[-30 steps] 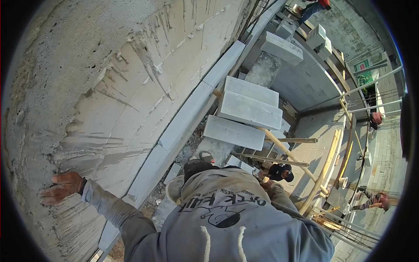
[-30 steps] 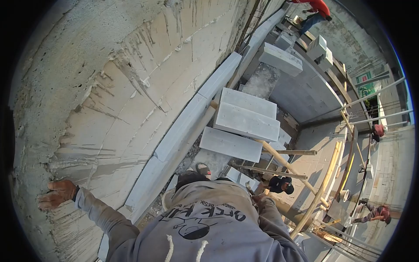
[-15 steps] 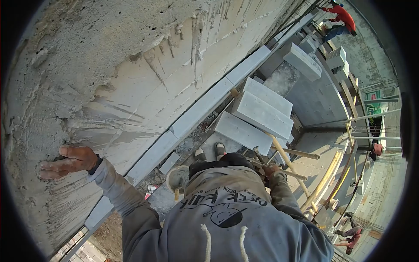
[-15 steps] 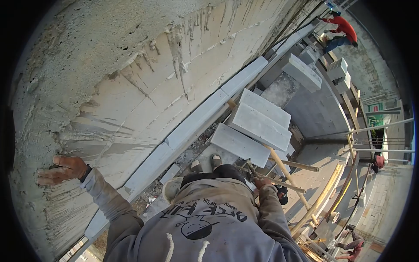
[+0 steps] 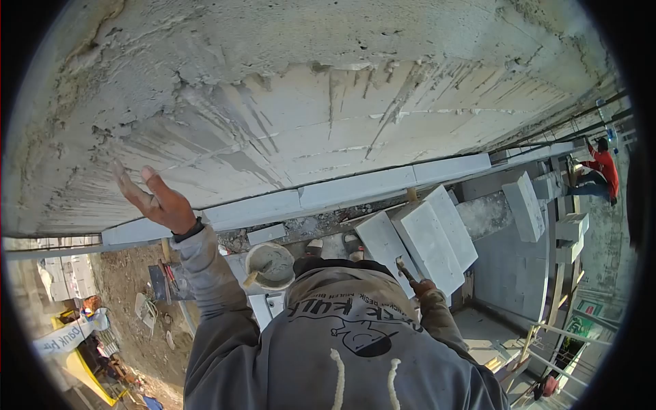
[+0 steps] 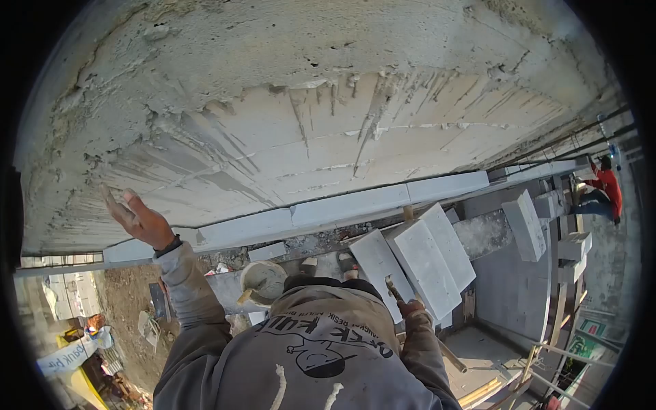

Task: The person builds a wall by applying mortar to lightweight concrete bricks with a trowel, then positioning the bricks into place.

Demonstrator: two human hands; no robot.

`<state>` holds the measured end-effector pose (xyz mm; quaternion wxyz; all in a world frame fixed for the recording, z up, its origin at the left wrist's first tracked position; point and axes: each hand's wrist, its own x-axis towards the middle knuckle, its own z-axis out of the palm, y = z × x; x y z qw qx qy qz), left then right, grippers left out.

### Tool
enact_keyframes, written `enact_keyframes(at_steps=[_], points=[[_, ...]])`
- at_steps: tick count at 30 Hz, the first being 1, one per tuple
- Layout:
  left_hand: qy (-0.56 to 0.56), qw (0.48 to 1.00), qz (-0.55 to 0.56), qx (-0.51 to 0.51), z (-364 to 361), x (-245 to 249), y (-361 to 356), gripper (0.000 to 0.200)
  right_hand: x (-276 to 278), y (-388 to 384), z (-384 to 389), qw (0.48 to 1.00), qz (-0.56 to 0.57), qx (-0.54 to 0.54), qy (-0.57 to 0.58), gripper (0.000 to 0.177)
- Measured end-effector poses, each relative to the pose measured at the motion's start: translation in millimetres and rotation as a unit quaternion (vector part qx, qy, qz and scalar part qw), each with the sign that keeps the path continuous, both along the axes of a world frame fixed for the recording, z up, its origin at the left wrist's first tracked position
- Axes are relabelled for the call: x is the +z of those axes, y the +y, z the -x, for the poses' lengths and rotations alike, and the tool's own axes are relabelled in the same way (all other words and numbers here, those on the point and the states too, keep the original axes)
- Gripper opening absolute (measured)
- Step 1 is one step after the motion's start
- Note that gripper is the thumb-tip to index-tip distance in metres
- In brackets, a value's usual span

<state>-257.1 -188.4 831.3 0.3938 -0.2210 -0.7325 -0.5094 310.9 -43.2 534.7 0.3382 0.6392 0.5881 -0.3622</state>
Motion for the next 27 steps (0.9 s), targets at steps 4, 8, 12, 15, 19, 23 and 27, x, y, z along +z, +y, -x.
enact_keyframes(at_steps=[4, 8, 12, 15, 19, 23, 27], points=[[-0.18, 0.983, -0.006, -0.04, -68, -53, -20, 0.041, -54, 64, -41, 0.999, 0.034, -0.023, 0.035, 0.05], [-0.389, 0.92, 0.009, -0.042, -149, -178, -51, 0.031, -5, 121, 14, 0.982, 0.054, 0.177, -0.049, 0.049], [-0.551, 0.832, 0.055, 0.03, -236, -240, -105, 0.033, -44, 181, 27, 0.948, 0.046, 0.28, -0.143, 0.04], [-0.638, 0.767, -0.012, 0.066, -276, -254, -140, 0.036, -60, 194, 63, 0.883, 0.006, 0.452, -0.123, 0.039], [-0.642, 0.748, 0.055, 0.158, -309, -320, -173, 0.041, -11, 131, 174, 0.8, -0.016, 0.599, -0.005, 0.045], [-0.713, 0.683, 0.07, 0.141, -317, -371, -180, 0.041, -65, 78, 244, 0.795, 0.026, 0.599, 0.09, 0.051], [-0.756, 0.635, 0.066, 0.143, -305, -426, -174, 0.038, -66, -32, 342, 0.745, 0.03, 0.645, 0.167, 0.049]])
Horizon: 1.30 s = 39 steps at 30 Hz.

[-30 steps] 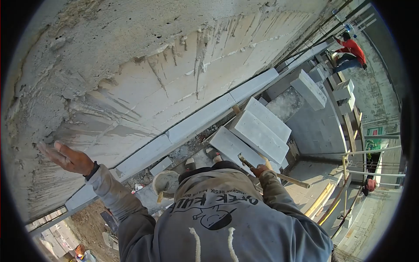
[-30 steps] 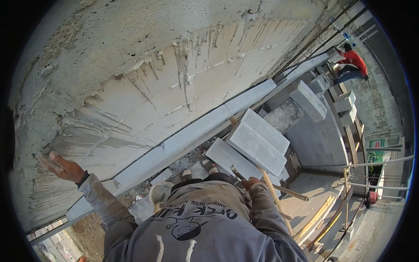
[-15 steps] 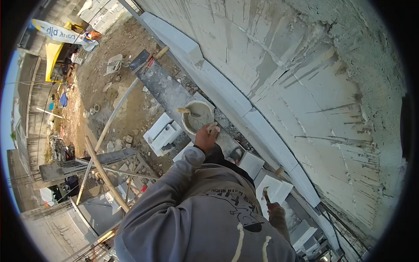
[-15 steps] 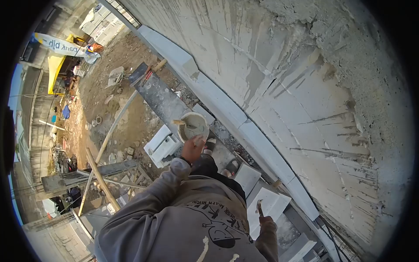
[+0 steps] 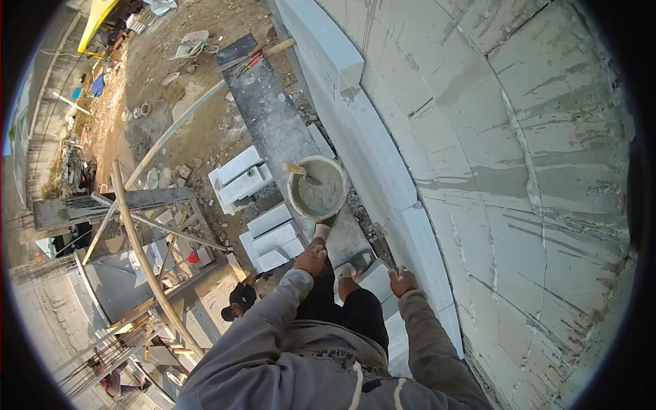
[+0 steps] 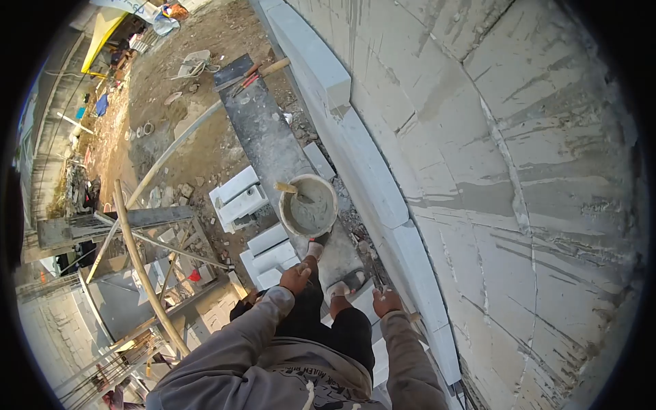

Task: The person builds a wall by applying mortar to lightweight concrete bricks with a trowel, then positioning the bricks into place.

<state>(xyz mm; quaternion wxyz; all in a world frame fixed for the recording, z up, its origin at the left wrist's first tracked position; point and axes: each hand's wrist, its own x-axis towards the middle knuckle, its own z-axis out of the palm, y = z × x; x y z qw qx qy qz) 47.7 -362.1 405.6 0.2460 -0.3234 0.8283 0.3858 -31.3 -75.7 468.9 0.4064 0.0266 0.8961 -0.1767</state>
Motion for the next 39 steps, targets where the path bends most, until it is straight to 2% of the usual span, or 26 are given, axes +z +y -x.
enact_keyframes(at_steps=[2, 4, 6, 9, 12, 14, 19, 21, 23, 26, 28, 29, 31, 32, 34, 36, 38, 39], points=[[0.001, 0.998, -0.046, -0.037, 6, -5, 1, 0.036, -27, -50, 37, 0.999, -0.021, 0.036, 0.004, 0.043], [0.001, 0.999, -0.032, -0.004, -3, -23, 4, 0.034, -43, -105, 84, 0.997, -0.009, 0.073, 0.011, 0.039], [-0.03, 0.996, 0.015, -0.077, -10, -52, 5, 0.036, -75, -156, 126, 0.99, 0.029, 0.119, 0.076, 0.037], [-0.062, 0.994, 0.016, -0.09, -3, -59, 4, 0.041, -145, -230, 181, 0.962, 0.075, 0.194, 0.177, 0.033], [-0.044, 0.997, -0.002, -0.056, 7, -64, -10, 0.044, -191, -318, 258, 0.942, 0.057, 0.296, 0.15, 0.03], [-0.025, 0.999, -0.014, 0.021, 9, -73, -15, 0.044, -224, -374, 296, 0.924, 0.045, 0.345, 0.159, 0.027], [-0.09, 0.995, -0.034, 0.02, 42, -62, -32, 0.048, -339, -481, 324, 0.892, 0.042, 0.422, 0.157, 0.025], [-0.094, 0.994, -0.041, 0.05, 49, -62, -37, 0.047, -380, -502, 320, 0.893, 0.033, 0.431, 0.126, 0.025], [-0.095, 0.991, -0.05, 0.083, 52, -62, -43, 0.047, -420, -510, 316, 0.876, 0.047, 0.458, 0.144, 0.03], [-0.108, 0.986, -0.058, 0.109, 56, -63, -47, 0.046, -459, -499, 320, 0.888, 0.081, 0.427, 0.153, 0.035], [-0.113, 0.985, -0.067, 0.111, 61, -65, -48, 0.046, -483, -488, 327, 0.886, 0.044, 0.442, 0.135, 0.038], [-0.116, 0.985, -0.072, 0.107, 63, -63, -48, 0.045, -500, -478, 330, 0.884, 0.075, 0.45, 0.105, 0.038], [-0.117, 0.984, -0.082, 0.11, 65, -63, -46, 0.044, -502, -462, 329, 0.881, 0.102, 0.457, 0.07, 0.037], [-0.113, 0.984, -0.082, 0.115, 66, -64, -44, 0.044, -500, -454, 330, 0.895, 0.121, 0.421, 0.081, 0.037], [-0.106, 0.985, -0.078, 0.116, 67, -65, -41, 0.046, -461, -449, 328, 0.908, 0.138, 0.384, 0.091, 0.036], [-0.112, 0.986, -0.074, 0.097, 73, -65, -40, 0.046, -384, -451, 306, 0.934, 0.228, 0.208, 0.18, 0.04], [-0.11, 0.987, -0.077, 0.091, 78, -65, -39, 0.045, -350, -438, 267, 0.936, 0.281, 0.2, 0.076, 0.05], [-0.115, 0.986, -0.077, 0.095, 76, -66, -37, 0.043, -323, -438, 249, 0.961, 0.197, 0.16, -0.109, 0.054]])
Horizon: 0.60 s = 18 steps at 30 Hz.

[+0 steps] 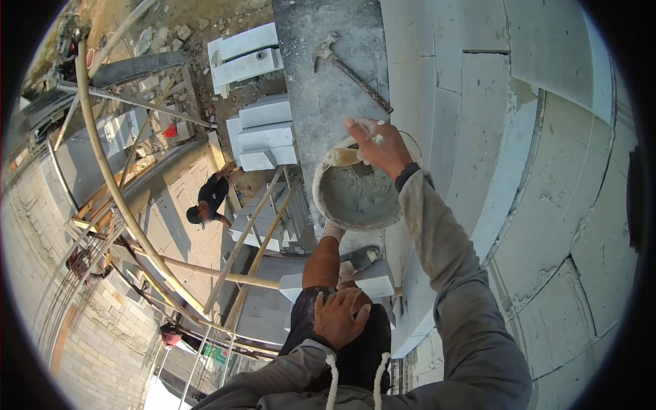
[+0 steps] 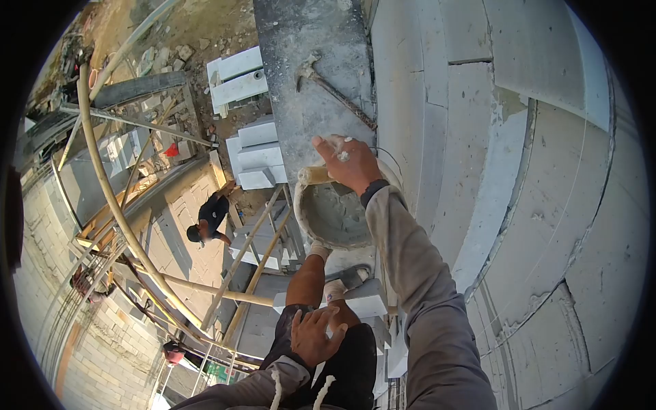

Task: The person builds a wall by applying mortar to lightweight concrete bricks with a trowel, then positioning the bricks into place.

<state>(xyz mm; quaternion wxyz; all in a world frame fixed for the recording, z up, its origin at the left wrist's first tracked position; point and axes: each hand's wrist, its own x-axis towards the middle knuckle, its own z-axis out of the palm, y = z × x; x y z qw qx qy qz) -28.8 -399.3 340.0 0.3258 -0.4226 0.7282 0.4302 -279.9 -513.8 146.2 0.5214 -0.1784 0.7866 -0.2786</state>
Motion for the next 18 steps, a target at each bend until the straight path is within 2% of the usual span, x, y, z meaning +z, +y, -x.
enact_keyframes(at_steps=[1, 3, 4, 6, 8, 10, 13, 15, 16, 18], points=[[-0.003, 1.0, 0.003, 0.001, -1, -2, 2, 0.042, 25, -3, -13, 0.979, -0.115, -0.001, -0.169, 0.059], [0.003, 1.0, 0.016, -0.001, -4, -4, 5, 0.039, 19, 5, -45, 0.952, -0.166, -0.06, -0.248, 0.059], [0.006, 0.999, 0.038, -0.014, -5, -5, 8, 0.038, 1, 16, -68, 0.952, -0.162, -0.07, -0.249, 0.059], [0.006, 0.998, 0.057, -0.025, -11, -7, 14, 0.036, -28, 49, -118, 0.969, -0.076, -0.171, -0.161, 0.055], [-0.027, 1.0, -0.016, 0.002, -15, -10, 10, 0.041, -2, 87, -146, 0.989, -0.006, -0.148, -0.011, 0.045], [-0.022, 1.0, -0.02, -0.008, -11, -9, 4, 0.041, 19, 132, -154, 0.986, 0.015, -0.15, -0.071, 0.034], [-0.014, 1.0, -0.002, -0.026, -24, -14, 11, 0.04, 72, 177, -145, 0.976, 0.058, -0.182, -0.103, 0.037], [0.038, 0.997, 0.069, -0.022, -31, -16, 13, 0.033, 107, 192, -135, 0.99, -0.11, -0.077, -0.046, 0.044], [0.037, 0.997, 0.069, -0.023, -41, -16, 13, 0.033, 107, 204, -138, 0.99, -0.11, -0.078, -0.047, 0.044], [0.025, 0.998, 0.036, 0.036, -58, -17, 9, 0.038, 89, 223, -148, 0.99, -0.09, 0.029, 0.106, 0.059]])
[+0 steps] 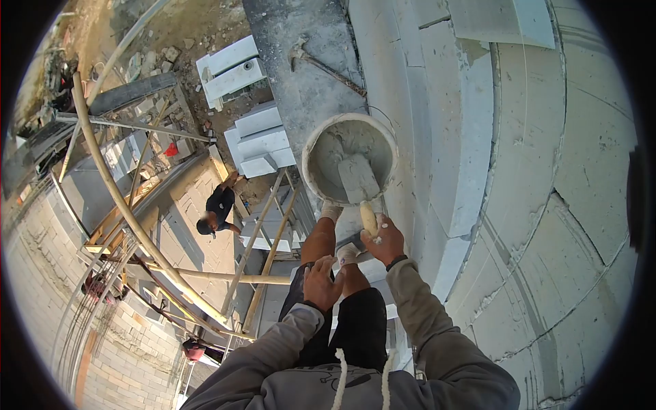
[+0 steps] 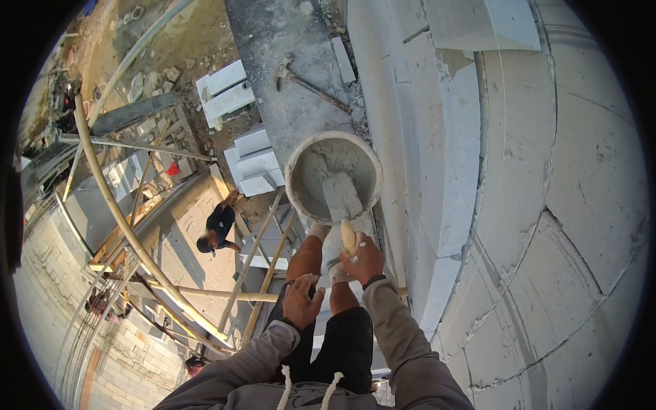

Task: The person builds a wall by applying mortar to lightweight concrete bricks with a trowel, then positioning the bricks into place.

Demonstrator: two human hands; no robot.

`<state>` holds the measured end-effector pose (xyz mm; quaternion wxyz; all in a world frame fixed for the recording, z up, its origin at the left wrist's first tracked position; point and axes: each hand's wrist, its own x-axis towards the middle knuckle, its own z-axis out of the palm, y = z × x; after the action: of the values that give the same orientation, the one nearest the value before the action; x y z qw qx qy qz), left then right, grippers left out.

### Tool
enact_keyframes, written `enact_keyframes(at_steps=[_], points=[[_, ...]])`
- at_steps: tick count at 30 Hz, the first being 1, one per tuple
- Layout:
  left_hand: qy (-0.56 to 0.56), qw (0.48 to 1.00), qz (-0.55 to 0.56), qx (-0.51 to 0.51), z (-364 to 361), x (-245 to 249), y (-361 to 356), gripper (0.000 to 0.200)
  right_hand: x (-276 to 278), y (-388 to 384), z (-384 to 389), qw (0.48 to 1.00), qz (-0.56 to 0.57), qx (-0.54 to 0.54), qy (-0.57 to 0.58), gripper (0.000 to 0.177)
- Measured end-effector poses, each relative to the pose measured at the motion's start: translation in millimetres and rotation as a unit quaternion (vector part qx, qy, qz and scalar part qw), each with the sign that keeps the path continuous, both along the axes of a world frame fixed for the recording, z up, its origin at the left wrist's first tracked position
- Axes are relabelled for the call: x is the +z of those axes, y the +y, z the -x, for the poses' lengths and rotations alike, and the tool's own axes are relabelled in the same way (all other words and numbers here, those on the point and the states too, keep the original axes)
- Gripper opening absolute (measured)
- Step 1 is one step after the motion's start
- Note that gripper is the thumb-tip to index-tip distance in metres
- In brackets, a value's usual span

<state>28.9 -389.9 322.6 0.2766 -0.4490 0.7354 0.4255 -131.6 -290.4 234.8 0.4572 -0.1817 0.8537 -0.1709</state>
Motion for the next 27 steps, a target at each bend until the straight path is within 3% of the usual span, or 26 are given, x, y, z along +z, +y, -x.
enact_keyframes(at_steps=[1, 3, 5, 7, 8, 11, 13, 15, 18, 20, 22, 27], points=[[0.003, 1.0, 0.006, -0.003, 1, 9, -4, 0.038, -13, -3, 0, 1.0, 0.006, -0.003, 0.003, 0.059], [-0.138, 0.985, 0.031, -0.098, -3, 35, -9, 0.049, -47, -14, 0, 0.997, -0.062, -0.002, -0.044, 0.059], [-0.172, 0.978, 0.007, -0.115, -13, 30, -7, 0.058, -85, -49, 5, 0.982, -0.052, -0.111, -0.141, 0.056], [-0.185, 0.98, -0.016, -0.075, -17, 14, -2, 0.062, -149, -78, -7, 0.913, -0.119, -0.266, -0.285, 0.031], [-0.178, 0.98, -0.013, -0.088, -21, 7, -1, 0.064, -176, -90, -23, 0.894, -0.1, -0.334, -0.283, 0.026], [-0.163, 0.978, 0.019, -0.131, -24, 5, -2, 0.065, -196, -138, -27, 0.855, -0.077, -0.426, -0.285, 0.021], [-0.173, 0.977, 0.007, -0.128, -30, 10, 2, 0.067, -194, -126, -41, 0.84, -0.091, -0.448, -0.291, 0.02], [-0.169, 0.977, 0.014, -0.133, -27, 4, 1, 0.067, -186, -115, -47, 0.834, 0.018, -0.48, -0.27, 0.019], [-0.174, 0.978, 0.014, -0.118, -32, 5, 7, 0.068, -124, -68, -64, 0.839, 0.03, -0.459, -0.29, 0.015], [-0.173, 0.977, 0.018, -0.12, -33, 5, 7, 0.068, -62, -49, -62, 0.879, 0.019, -0.393, -0.269, 0.019], [-0.167, 0.978, 0.02, -0.122, -38, 4, 9, 0.067, -76, -3, -99, 0.948, 0.114, -0.276, -0.107, 0.036], [-0.151, 0.981, 0.023, -0.12, -46, 3, 19, 0.066, -27, 45, -78, 0.979, 0.086, -0.174, -0.06, 0.036]])
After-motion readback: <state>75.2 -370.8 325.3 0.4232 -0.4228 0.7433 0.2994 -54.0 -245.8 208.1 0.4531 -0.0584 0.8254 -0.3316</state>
